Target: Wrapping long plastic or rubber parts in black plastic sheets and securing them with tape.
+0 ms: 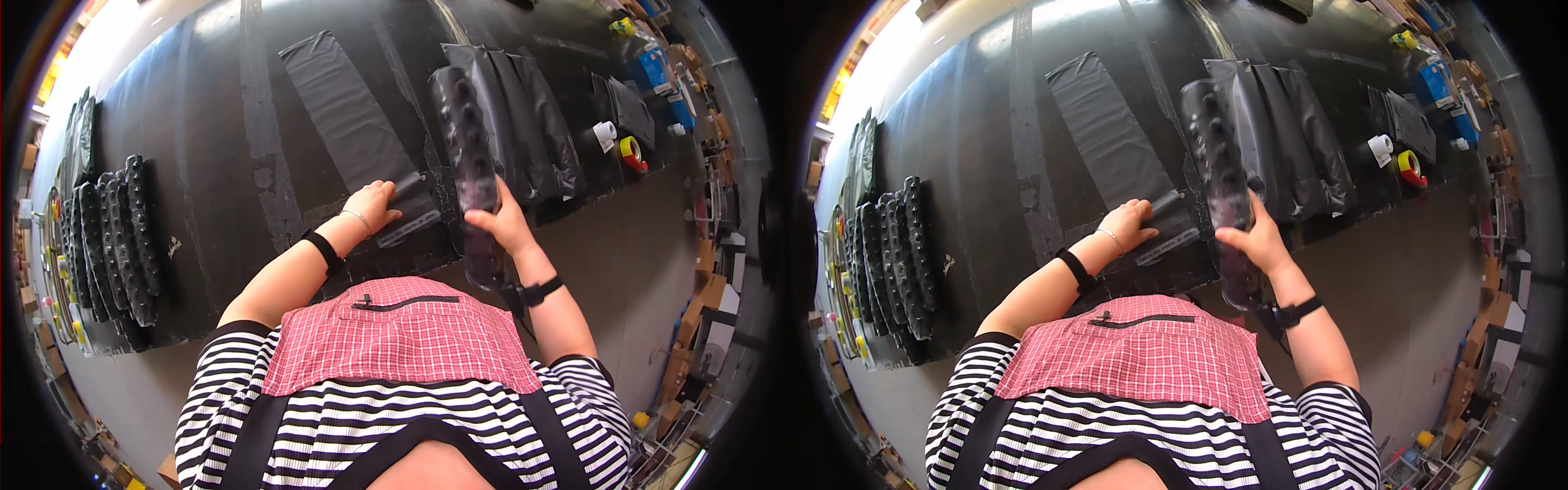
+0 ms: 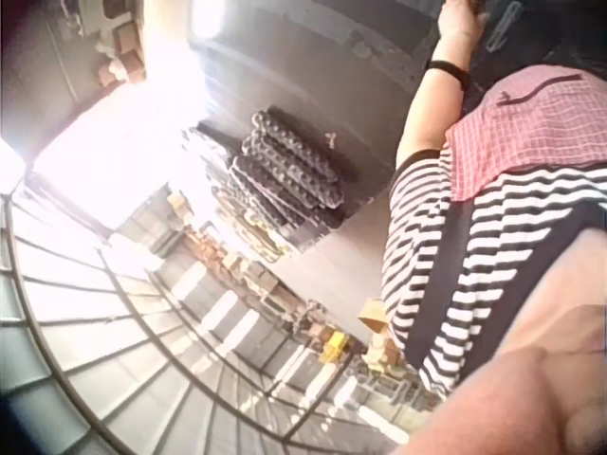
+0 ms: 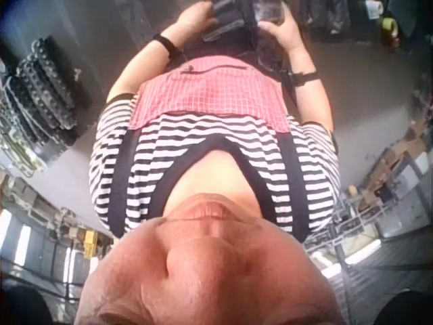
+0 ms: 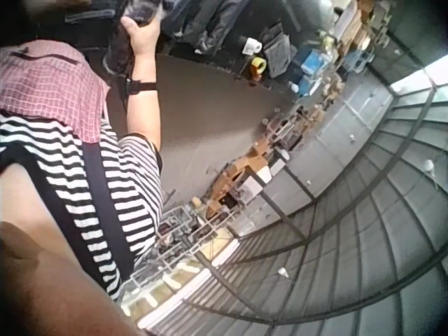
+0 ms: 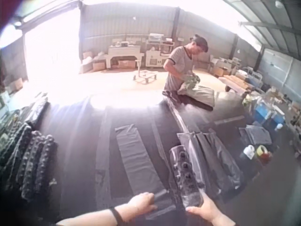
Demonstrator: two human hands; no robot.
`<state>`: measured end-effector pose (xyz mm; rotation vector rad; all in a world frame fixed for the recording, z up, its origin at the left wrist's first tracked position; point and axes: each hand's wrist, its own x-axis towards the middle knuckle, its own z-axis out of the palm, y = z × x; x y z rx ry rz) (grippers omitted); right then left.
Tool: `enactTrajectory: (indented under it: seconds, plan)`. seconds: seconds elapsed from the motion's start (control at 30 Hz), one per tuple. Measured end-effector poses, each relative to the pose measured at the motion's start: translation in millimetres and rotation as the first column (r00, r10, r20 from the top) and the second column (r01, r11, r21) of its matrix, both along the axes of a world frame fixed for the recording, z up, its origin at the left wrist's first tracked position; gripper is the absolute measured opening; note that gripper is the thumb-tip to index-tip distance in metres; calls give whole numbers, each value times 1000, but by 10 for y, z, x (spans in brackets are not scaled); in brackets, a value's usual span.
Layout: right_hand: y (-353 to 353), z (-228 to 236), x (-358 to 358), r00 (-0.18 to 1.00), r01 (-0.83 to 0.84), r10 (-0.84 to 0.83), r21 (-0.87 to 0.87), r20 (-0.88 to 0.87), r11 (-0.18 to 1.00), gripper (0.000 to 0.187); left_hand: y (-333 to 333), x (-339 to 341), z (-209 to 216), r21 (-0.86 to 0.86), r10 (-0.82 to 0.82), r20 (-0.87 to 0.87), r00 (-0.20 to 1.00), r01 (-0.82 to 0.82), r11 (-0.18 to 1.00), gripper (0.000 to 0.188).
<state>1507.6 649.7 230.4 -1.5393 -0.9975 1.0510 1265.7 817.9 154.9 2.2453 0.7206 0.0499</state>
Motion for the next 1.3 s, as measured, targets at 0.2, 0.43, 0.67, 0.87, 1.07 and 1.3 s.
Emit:
enactTrajectory:
  seconds: [0.2,0.43,0.67,0.87,1.07,1.3]
  plan:
    - [-798,-143,-254,862,-8,114,-212,494,977,102,-40,77,-100,187,-84,-157,984,114,976,22]
    - [-1179,-286,-387,704,-93,249,-262,665,961,99,23,37,-212,245,-121,-58,991,132,960,21]
    - [-1279,-321,-369,608,-107,315,-318,729,942,98,64,-46,-199,-200,262,51,964,-247,948,25]
    - [-1059,-119,-300,854,-207,403,-496,329,843,102,-100,-49,87,570,-105,321,941,-103,815,14]
    - [-841,9,-368,927,-214,351,-581,133,785,103,-258,-180,153,63,505,-185,843,-503,862,42]
    - [-207,70,-669,766,-119,409,-515,497,849,103,284,50,69,73,556,-100,825,-551,831,28]
